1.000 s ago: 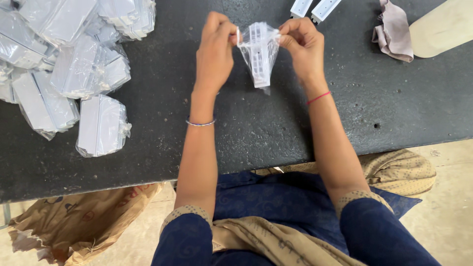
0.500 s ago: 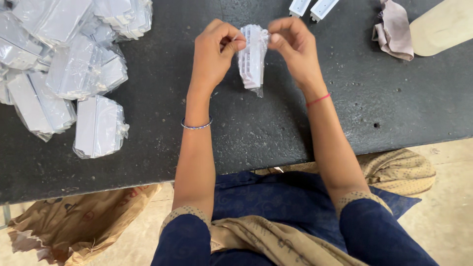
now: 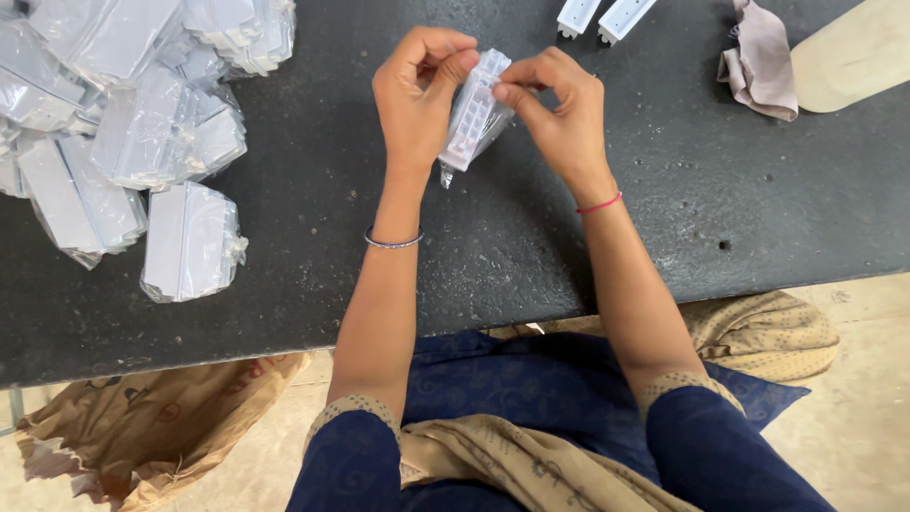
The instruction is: The person wipes white plastic rectangular parts with a cloth, then places them into clear plastic bags. The person handles the parts one at a time, wiping each surface before bagging.
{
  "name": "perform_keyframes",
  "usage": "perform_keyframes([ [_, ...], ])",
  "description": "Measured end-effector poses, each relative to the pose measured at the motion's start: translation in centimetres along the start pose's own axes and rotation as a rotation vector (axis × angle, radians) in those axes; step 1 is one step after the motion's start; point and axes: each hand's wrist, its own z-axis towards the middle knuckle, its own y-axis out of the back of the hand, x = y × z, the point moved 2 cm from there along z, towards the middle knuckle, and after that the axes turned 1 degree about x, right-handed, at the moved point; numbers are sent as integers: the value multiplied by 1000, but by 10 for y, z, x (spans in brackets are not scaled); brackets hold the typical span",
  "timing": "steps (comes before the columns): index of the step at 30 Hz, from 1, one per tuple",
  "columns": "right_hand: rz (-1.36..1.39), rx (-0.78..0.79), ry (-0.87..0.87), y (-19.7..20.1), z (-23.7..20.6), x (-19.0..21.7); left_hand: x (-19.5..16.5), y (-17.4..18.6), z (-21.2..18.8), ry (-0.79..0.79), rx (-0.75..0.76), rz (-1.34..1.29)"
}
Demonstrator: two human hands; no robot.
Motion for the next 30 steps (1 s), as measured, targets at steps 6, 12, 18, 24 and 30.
perform_keyframes([
  [6, 283, -53, -191, -7, -8, -19, 20, 5, -10, 258, 232, -36],
  [12, 474, -181, -136, -12, -11, -26, 39, -2, -17, 799, 159, -196],
  [18, 530, -216, -126, -4, -8, -34, 46, -20, -17, 825, 157, -565],
  [24, 89, -219, -19, 1, -6, -33, 45, 13, -5, 692, -9, -375],
  [30, 343, -72, -205, -8, -4, -38, 39, 35, -16, 647, 4, -245],
])
